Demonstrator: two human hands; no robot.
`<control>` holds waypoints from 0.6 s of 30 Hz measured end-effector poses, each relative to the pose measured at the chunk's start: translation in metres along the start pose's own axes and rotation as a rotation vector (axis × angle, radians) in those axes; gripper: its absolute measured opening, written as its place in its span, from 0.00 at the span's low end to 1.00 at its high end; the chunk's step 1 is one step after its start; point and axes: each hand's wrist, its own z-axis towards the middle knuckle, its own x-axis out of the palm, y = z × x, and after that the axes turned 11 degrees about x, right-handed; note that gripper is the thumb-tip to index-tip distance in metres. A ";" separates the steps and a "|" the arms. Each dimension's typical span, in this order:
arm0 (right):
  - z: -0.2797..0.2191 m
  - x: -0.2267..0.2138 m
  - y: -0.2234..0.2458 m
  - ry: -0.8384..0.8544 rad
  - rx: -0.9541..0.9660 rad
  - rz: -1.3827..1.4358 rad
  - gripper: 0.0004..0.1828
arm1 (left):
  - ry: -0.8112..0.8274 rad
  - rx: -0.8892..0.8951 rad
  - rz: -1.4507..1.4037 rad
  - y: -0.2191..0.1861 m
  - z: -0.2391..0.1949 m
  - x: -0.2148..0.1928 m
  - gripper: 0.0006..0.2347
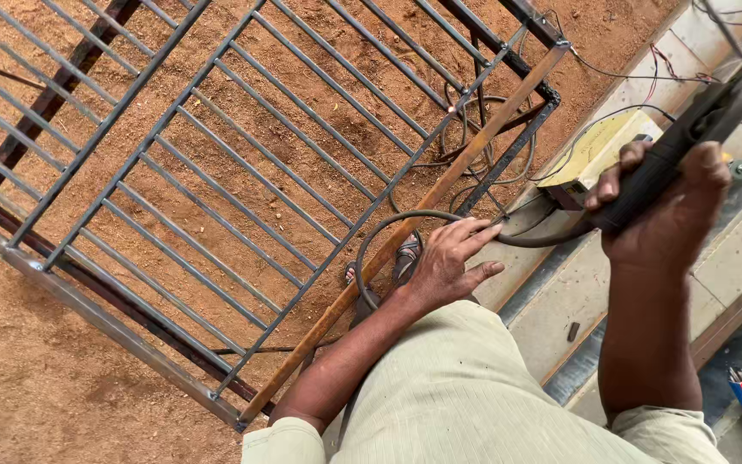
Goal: The person measures a metal gate frame using a tape measure and then uses a welding tool to join the metal bars at various points along the frame.
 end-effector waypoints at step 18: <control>0.094 0.016 0.083 0.100 0.065 -0.447 0.27 | -0.341 -0.149 -0.127 -0.001 -0.006 -0.094 0.10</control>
